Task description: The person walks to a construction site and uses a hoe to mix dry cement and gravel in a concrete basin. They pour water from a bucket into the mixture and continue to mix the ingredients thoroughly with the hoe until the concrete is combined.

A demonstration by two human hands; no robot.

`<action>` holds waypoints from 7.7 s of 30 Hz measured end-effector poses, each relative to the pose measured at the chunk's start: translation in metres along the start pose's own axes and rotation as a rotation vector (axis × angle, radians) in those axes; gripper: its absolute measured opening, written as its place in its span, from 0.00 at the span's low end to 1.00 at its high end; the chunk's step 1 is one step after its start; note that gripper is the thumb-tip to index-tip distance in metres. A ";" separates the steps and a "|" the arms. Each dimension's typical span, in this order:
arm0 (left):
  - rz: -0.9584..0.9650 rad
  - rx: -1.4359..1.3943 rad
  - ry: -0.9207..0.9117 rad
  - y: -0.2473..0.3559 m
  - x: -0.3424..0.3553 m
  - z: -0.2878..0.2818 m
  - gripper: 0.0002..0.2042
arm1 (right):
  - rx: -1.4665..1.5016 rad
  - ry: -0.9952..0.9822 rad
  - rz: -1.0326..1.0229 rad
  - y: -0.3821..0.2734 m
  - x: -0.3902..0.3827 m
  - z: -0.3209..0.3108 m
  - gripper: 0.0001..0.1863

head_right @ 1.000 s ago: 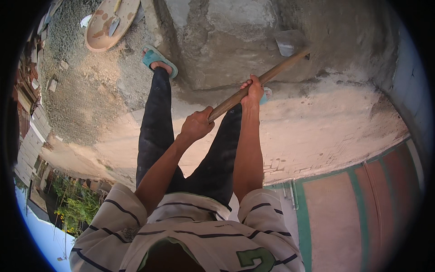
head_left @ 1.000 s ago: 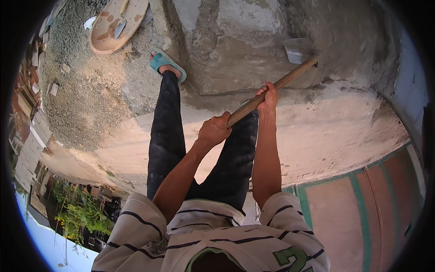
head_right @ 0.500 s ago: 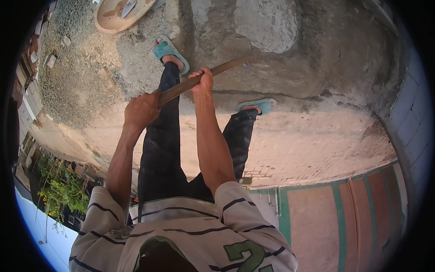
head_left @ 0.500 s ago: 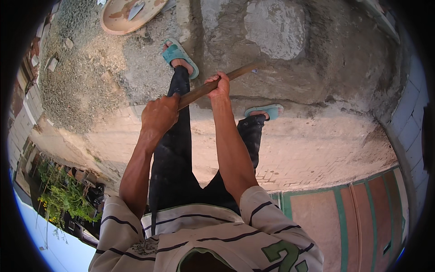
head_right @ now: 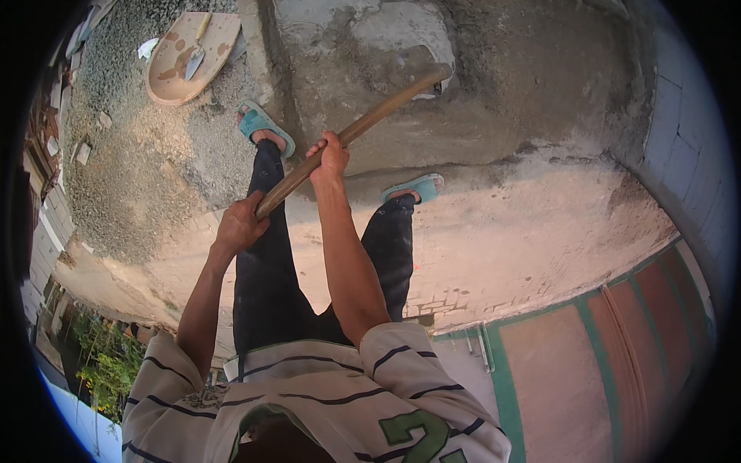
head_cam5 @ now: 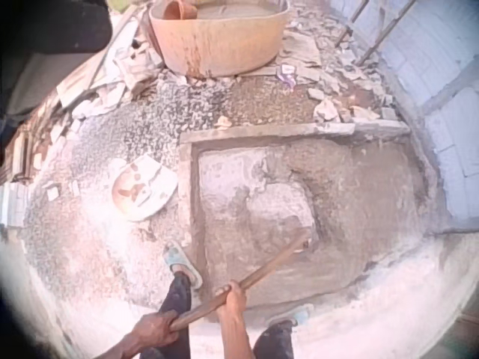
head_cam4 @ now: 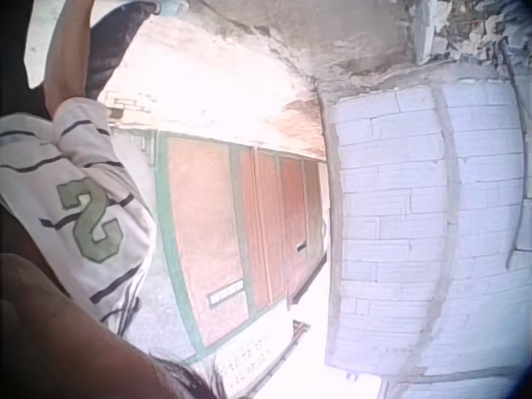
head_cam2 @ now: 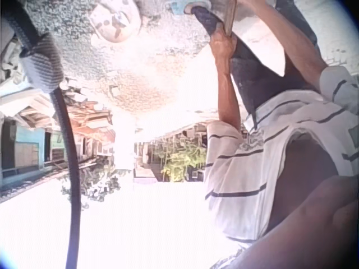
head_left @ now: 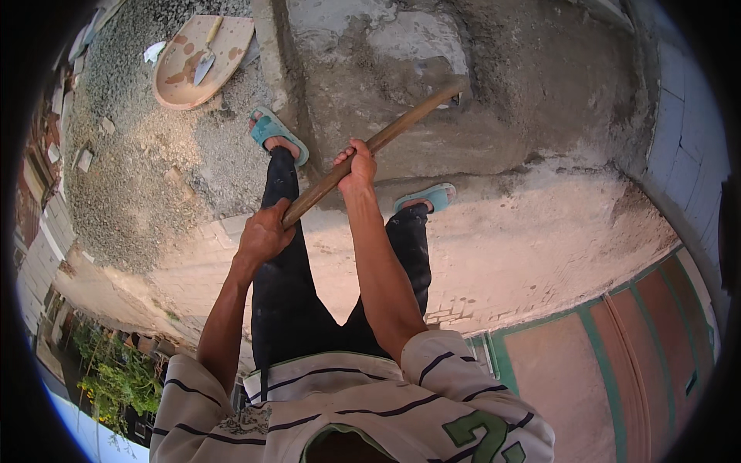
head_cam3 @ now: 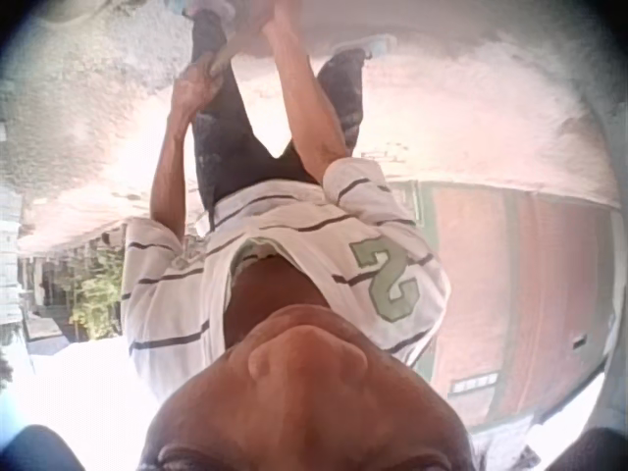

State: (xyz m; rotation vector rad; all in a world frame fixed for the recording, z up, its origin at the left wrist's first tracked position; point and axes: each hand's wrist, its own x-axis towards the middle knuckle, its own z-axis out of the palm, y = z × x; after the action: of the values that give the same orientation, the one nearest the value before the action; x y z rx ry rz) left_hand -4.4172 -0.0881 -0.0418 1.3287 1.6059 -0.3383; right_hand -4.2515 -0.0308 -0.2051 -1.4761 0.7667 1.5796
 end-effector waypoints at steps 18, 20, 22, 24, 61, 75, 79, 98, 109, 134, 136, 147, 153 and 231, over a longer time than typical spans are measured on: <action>0.241 -0.161 -0.172 0.254 0.138 0.132 0.17 | -0.042 0.033 -0.405 -0.364 0.041 -0.092 0.07; 0.243 -0.057 -0.122 0.217 0.173 0.115 0.16 | 0.022 0.035 -0.322 -0.334 0.096 -0.081 0.07; 0.209 0.018 -0.114 0.177 0.191 0.094 0.16 | 0.052 0.010 -0.235 -0.287 0.128 -0.069 0.07; 0.150 -0.005 -0.137 0.134 0.192 0.088 0.16 | 0.040 0.021 -0.186 -0.239 0.140 -0.046 0.07; 0.430 -0.257 0.181 0.107 0.304 -0.095 0.16 | -0.034 -0.180 -0.308 -0.294 0.132 0.207 0.12; 0.075 -0.345 0.251 0.039 0.320 -0.130 0.15 | -0.287 -0.168 -0.083 -0.183 0.229 0.304 0.10; 0.055 -0.330 0.243 0.027 0.295 -0.115 0.17 | -0.269 -0.166 -0.126 -0.160 0.203 0.295 0.09; 0.083 -0.449 0.245 0.047 0.359 -0.091 0.15 | -0.345 -0.197 -0.141 -0.208 0.273 0.297 0.09; 0.289 -0.581 0.151 0.047 0.342 -0.044 0.20 | -0.362 -0.191 -0.498 -0.240 0.178 0.245 0.08; 0.074 -0.278 0.307 0.009 0.234 -0.113 0.20 | -0.269 -0.240 -0.207 -0.132 0.139 0.272 0.08; 0.122 -0.316 0.279 0.020 0.257 -0.124 0.19 | -0.267 -0.208 -0.208 -0.161 0.148 0.283 0.09; -0.091 -0.195 0.361 -0.018 0.221 -0.163 0.18 | -0.275 -0.308 0.069 -0.052 0.189 0.318 0.09; -0.060 -0.201 0.423 -0.029 0.189 -0.112 0.18 | -0.253 -0.293 -0.053 -0.043 0.136 0.283 0.07; 0.028 -0.512 0.203 -0.023 0.180 -0.073 0.18 | -0.344 -0.010 -0.191 -0.088 0.120 0.203 0.07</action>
State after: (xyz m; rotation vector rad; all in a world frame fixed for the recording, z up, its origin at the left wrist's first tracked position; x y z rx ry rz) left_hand -4.4584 0.0617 -0.1604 1.0083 1.6914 0.2243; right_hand -4.2702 0.2052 -0.2892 -1.7269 0.3450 1.6249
